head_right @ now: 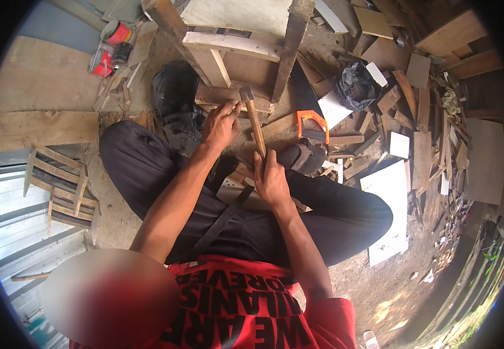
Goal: The person sits on the floor and uses a hammer to drive nails into a wooden stool, then uses a hand saw to cut a wooden plank. The person adjusts the stool and continues hammering and sawing to modify the structure.
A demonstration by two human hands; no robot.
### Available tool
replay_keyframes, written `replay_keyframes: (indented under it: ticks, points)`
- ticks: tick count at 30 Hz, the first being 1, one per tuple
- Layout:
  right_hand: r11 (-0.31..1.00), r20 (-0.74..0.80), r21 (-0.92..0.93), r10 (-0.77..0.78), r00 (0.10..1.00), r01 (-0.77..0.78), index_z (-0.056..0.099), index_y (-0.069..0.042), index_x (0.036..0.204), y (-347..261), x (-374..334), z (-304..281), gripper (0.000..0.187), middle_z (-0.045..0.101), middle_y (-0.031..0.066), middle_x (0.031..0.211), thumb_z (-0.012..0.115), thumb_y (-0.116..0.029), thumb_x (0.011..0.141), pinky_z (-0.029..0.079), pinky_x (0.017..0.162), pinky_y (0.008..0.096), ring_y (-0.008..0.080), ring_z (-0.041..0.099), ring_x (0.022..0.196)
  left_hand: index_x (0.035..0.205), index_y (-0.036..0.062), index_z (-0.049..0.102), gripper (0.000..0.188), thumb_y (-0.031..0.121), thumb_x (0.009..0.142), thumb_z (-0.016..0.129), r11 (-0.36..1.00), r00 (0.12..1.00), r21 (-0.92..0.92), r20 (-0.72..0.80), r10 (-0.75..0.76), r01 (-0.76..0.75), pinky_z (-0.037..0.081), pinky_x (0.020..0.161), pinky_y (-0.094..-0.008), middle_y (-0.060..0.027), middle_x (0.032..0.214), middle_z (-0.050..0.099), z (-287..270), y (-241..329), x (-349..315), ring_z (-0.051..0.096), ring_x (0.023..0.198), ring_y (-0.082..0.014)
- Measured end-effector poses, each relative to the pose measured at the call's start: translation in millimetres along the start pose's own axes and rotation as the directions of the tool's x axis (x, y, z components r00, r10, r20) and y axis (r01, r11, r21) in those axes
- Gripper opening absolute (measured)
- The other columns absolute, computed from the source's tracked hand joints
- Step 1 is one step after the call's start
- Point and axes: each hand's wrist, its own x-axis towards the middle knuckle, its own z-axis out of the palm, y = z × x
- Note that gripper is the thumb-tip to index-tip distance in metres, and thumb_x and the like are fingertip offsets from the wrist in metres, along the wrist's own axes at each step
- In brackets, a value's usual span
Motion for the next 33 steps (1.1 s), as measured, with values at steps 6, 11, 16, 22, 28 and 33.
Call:
replay_keyframes:
  ticks: [6,11,16,22,28,33]
  points:
    - [1.0,-0.032,0.002,-0.027,0.999,0.027,0.047,0.001,0.1,0.1,-0.9,-1.1,0.024,0.057,0.031,0.068,0.054,-0.021,0.104,0.041,0.052,0.0527,0.0543,0.057,0.067,0.119,0.0021,0.069,0.039,0.007,0.081,0.068,1.0,1.0,-0.019,-0.021,0.019,-0.02,0.051,0.092,-0.0419,-0.0108,0.118,0.066,0.6,-2.3,0.4,0.063,0.108,-0.0288]
    - [0.999,-0.032,-0.035,-0.014,0.999,0.013,0.048,0.001,0.101,10.2,-0.3,2.9,0.026,0.056,0.03,0.067,0.053,-0.024,0.104,0.042,0.054,0.0523,0.0533,0.058,0.068,0.104,0.0026,0.07,0.022,0.009,0.083,0.068,0.983,0.994,-0.169,-0.07,-0.087,0.074,0.052,0.085,-0.0435,-0.0133,0.106,0.067,3.9,0.1,9.4,0.065,0.098,-0.0344]
    - [0.994,-0.004,0.034,0.108,0.994,-0.108,0.05,0.0,0.099,0.9,-11.4,-11.2,0.035,0.057,0.0269,0.067,0.049,-0.034,0.105,0.044,0.057,0.0496,0.0494,0.06,0.067,0.089,0.0031,0.064,0.011,0.013,0.088,0.068,0.957,0.985,-0.25,-0.051,-0.166,0.149,0.051,0.078,-0.0468,-0.0146,0.092,0.063,1.3,0.8,29.0,0.063,0.089,-0.0376]
    - [0.989,-0.069,0.041,0.142,0.988,-0.139,0.051,0.0,0.094,2.0,-16.8,-18.3,0.04,0.06,0.0153,0.067,0.049,-0.038,0.106,0.046,0.058,0.0421,0.0311,0.061,0.06,0.09,0.0003,0.059,0.014,0.011,0.09,0.067,0.912,0.953,-0.28,0.032,-0.302,0.299,0.05,0.079,-0.0479,-0.0169,0.095,0.06,-4.5,-1.4,34.7,0.061,0.093,-0.0378]
    - [0.991,-0.079,0.057,0.128,0.989,-0.123,0.053,0.001,0.1,2.6,-20.3,-18.0,0.04,0.061,0.0161,0.069,0.048,-0.039,0.106,0.047,0.059,0.042,0.0312,0.063,0.062,0.094,0.002,0.06,0.014,0.01,0.091,0.071,0.528,0.799,-0.724,0.052,-0.599,0.443,0.051,0.059,-0.03,-0.0034,0.078,0.064,-55.8,4.9,32.6,0.06,0.064,-0.0097]
    - [0.988,-0.009,0.06,0.141,0.99,-0.141,0.051,0.001,0.104,0.6,-20.5,-20.7,0.037,0.061,0.0237,0.072,0.047,-0.035,0.107,0.047,0.061,0.047,0.0442,0.063,0.067,0.097,0.0007,0.062,0.003,-0.001,0.095,0.061,0.221,0.908,-0.97,-0.005,-0.419,0.096,0.048,0.06,-0.0234,-0.002,0.083,0.062,-168.0,31.8,68.4,0.058,0.066,-0.0074]
